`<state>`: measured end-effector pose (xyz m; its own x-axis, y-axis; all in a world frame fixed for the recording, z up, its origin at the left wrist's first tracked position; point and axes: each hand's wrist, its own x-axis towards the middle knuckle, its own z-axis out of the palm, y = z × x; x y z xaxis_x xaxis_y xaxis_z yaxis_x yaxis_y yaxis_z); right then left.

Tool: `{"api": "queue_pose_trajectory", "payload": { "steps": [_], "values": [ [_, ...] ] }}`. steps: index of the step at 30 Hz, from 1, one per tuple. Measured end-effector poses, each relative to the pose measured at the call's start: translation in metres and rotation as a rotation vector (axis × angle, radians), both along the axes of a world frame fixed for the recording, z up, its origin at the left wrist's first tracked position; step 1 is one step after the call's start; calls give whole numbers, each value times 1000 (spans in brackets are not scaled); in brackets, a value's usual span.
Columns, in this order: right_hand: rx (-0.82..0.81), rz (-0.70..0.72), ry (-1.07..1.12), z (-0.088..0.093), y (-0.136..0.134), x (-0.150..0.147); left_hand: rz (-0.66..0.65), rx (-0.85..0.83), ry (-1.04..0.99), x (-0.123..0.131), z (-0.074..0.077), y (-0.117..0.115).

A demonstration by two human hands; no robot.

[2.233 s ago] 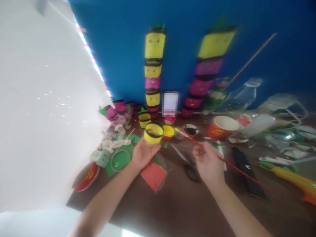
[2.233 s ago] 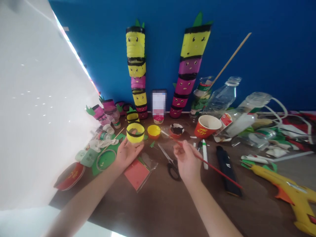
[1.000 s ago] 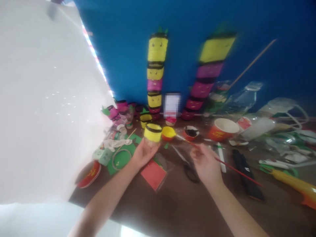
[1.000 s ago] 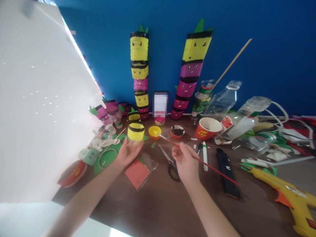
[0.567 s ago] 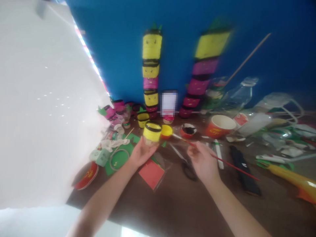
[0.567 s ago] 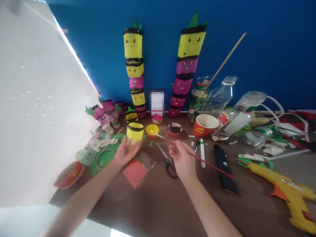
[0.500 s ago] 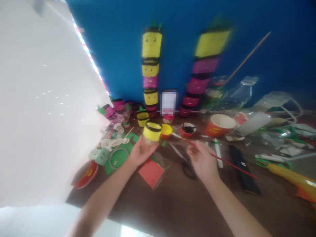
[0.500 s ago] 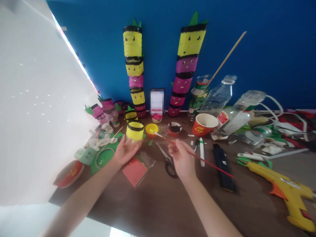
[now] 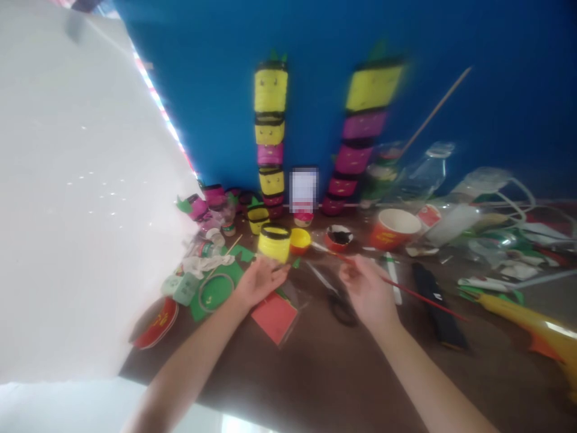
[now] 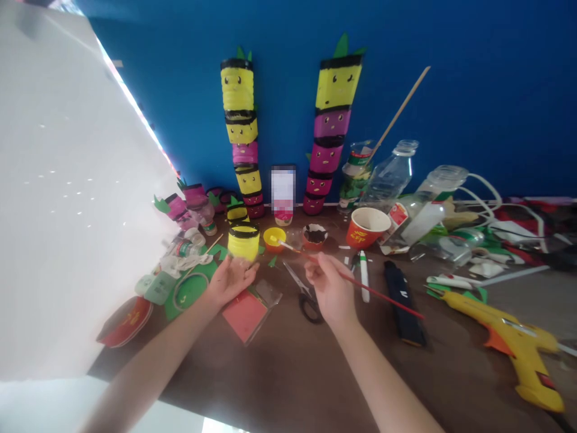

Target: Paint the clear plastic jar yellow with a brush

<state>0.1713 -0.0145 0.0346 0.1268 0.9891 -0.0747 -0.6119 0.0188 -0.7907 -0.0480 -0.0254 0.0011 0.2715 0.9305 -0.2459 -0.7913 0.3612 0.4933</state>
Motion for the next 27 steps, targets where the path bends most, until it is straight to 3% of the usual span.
{"api": "queue_pose_trajectory", "payload": {
  "steps": [9, 15, 27],
  "values": [
    [25, 64, 29, 7, -6, -2, -64, 34, -76, 2, 2, -1],
    [16, 120, -78, 13, -14, -6, -38, 32, -61, 6, 0, -4],
    [36, 109, -151, 2, -14, -10, -58, 65, -41, 7, -4, -4]
  ]
}}
